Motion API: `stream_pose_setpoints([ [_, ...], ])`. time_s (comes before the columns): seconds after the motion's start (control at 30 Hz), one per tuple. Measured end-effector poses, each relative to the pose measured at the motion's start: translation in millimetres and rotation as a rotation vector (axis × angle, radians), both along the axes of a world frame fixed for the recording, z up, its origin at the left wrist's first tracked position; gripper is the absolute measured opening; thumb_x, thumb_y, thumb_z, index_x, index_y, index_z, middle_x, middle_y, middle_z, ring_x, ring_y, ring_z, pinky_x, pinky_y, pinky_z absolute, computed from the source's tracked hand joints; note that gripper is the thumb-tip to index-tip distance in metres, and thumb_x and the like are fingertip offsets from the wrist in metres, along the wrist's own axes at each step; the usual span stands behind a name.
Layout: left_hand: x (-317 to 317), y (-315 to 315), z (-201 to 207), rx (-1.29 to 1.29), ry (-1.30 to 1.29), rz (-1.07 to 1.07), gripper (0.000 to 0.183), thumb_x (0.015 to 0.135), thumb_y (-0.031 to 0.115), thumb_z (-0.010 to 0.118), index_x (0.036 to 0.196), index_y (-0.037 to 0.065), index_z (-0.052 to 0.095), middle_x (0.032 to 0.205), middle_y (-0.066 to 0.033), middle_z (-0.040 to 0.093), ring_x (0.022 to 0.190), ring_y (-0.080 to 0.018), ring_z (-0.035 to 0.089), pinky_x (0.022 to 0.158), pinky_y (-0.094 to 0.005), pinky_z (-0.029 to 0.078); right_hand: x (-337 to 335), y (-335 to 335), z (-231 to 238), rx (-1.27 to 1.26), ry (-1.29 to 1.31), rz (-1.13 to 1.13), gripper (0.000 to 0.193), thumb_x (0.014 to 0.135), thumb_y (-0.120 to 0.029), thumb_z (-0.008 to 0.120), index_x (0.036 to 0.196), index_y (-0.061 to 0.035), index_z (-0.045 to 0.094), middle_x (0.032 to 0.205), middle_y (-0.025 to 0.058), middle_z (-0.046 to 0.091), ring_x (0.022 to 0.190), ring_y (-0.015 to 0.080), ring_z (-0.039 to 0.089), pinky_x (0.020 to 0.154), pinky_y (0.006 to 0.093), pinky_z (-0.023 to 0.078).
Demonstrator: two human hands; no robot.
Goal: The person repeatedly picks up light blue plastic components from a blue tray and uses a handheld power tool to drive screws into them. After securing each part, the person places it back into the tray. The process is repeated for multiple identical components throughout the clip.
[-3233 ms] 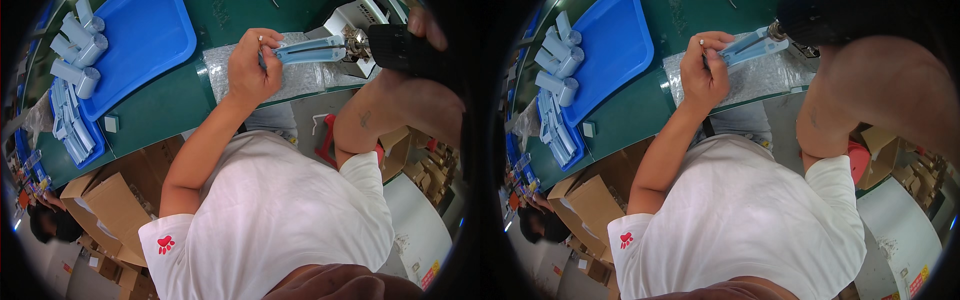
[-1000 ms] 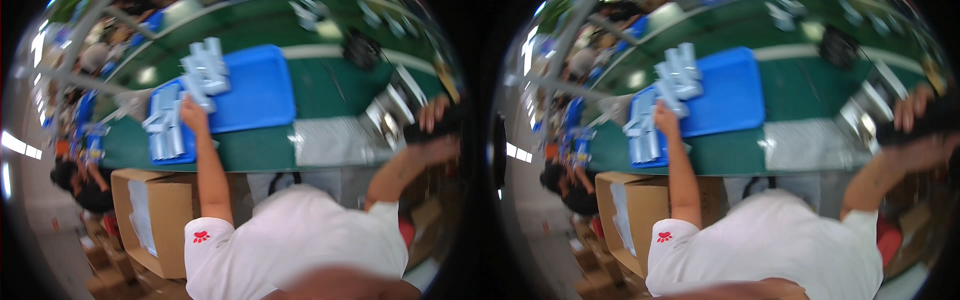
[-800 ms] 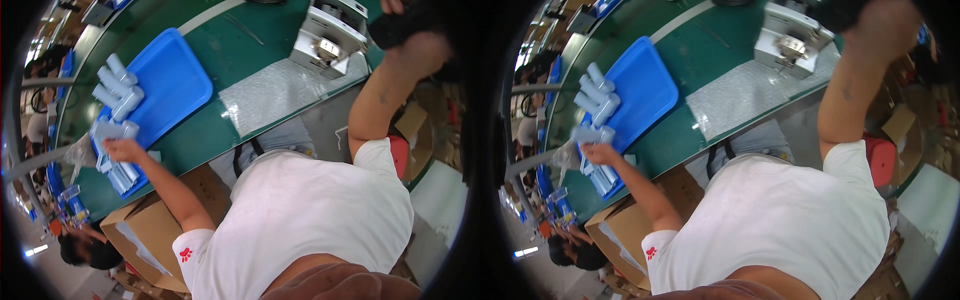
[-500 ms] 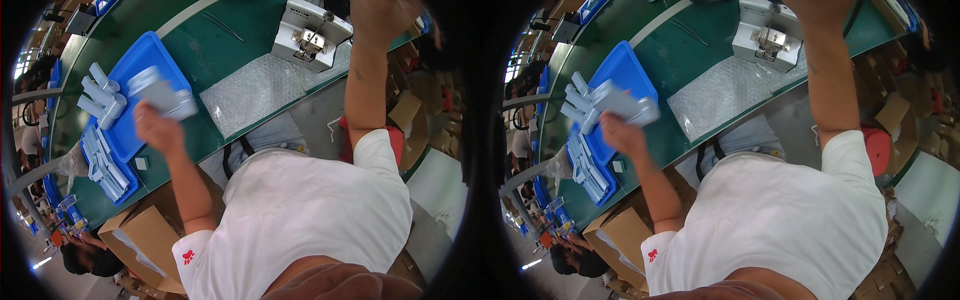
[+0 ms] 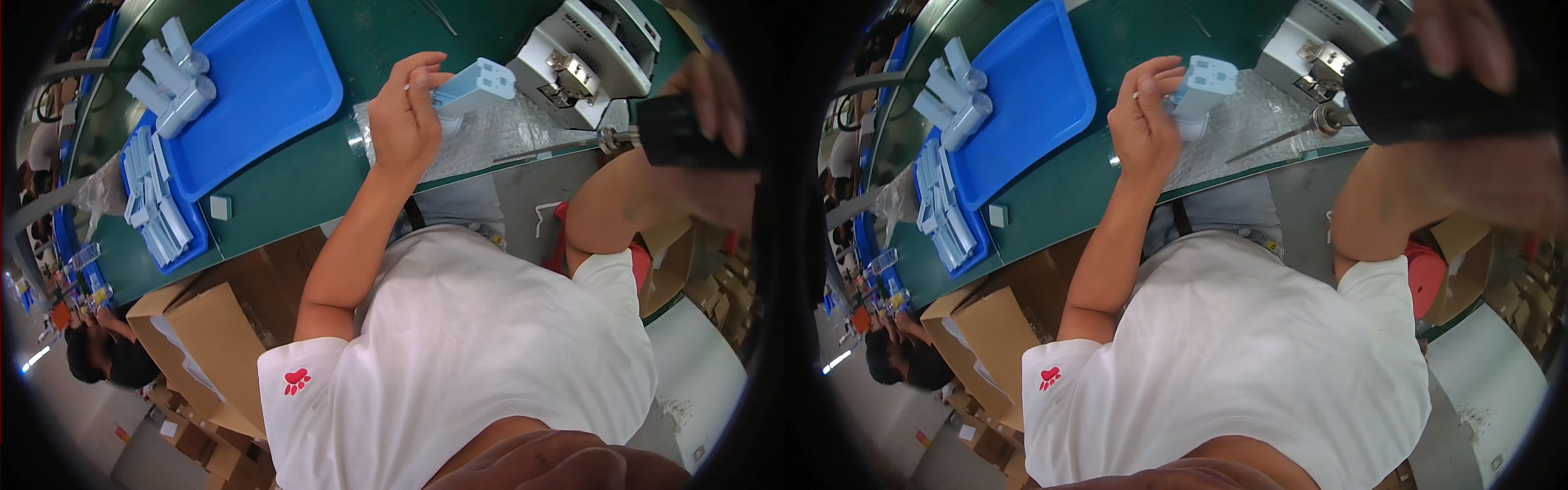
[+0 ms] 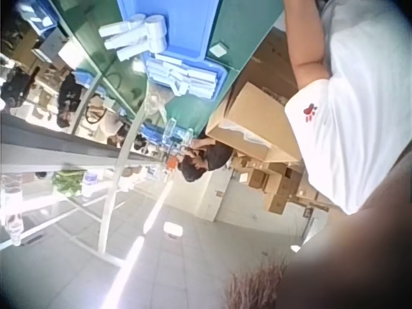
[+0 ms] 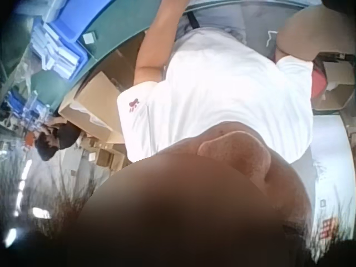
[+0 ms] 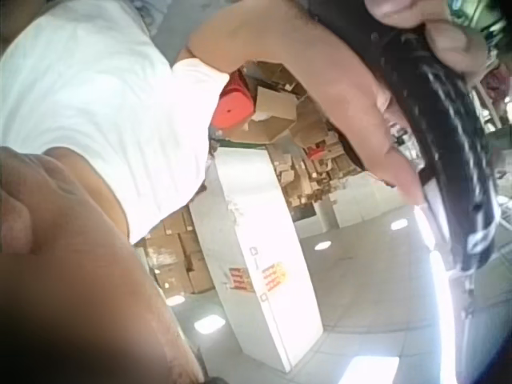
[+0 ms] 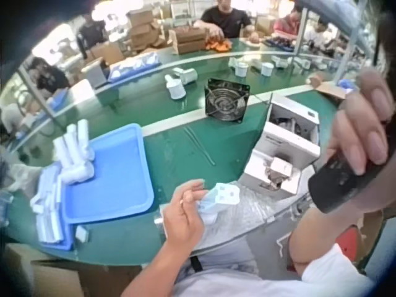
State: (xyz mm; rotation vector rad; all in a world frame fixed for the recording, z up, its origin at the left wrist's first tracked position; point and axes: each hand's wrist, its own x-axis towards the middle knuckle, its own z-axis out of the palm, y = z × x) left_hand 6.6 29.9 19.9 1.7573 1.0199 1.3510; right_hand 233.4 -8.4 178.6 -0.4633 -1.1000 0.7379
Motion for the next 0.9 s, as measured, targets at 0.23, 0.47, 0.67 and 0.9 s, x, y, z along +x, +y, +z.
stream_pose_setpoints([
  [0.23,3,1,-10,0.175,0.045,0.027,0.029,0.112,0.015,0.038,0.122,0.000,0.060,0.094,-0.0082,0.079,0.085,-0.0198,0.076,0.071,-0.0268,0.057,-30,17,-9,0.014,-0.010,0.008,0.047,0.095,-0.048,0.060,0.106,-0.0018,0.055,0.082,0.0078,0.055,0.068,0.0160,0.056,0.062,0.0293,0.046],
  [0.47,7,3,-15,0.215,0.015,0.062,0.028,0.113,0.016,0.038,0.123,0.000,0.059,0.095,-0.0071,0.079,0.073,-0.0148,0.073,0.062,-0.0250,0.053,-51,35,-22,0.018,-0.064,-0.013,0.046,0.097,-0.047,0.059,0.105,-0.0024,0.054,0.080,0.0073,0.055,0.068,0.0160,0.057,0.062,0.0289,0.047],
  [0.67,5,2,-13,0.133,-0.007,0.065,0.028,0.112,0.017,0.039,0.122,0.001,0.060,0.093,-0.0051,0.080,0.048,-0.0051,0.050,0.048,-0.0225,0.040,-56,41,-26,0.034,-0.088,-0.017,0.044,0.098,-0.046,0.059,0.105,-0.0030,0.054,0.079,0.0068,0.055,0.068,0.0160,0.057,0.062,0.0285,0.048],
  [0.9,6,5,-12,0.163,-0.007,0.078,0.027,0.112,0.015,0.039,0.121,0.001,0.060,0.089,-0.0048,0.079,0.046,-0.0050,0.049,0.046,-0.0229,0.039,-61,45,-33,0.059,-0.121,-0.020,0.043,0.100,-0.046,0.059,0.104,-0.0036,0.053,0.077,0.0063,0.055,0.068,0.0159,0.058,0.062,0.0281,0.049],
])
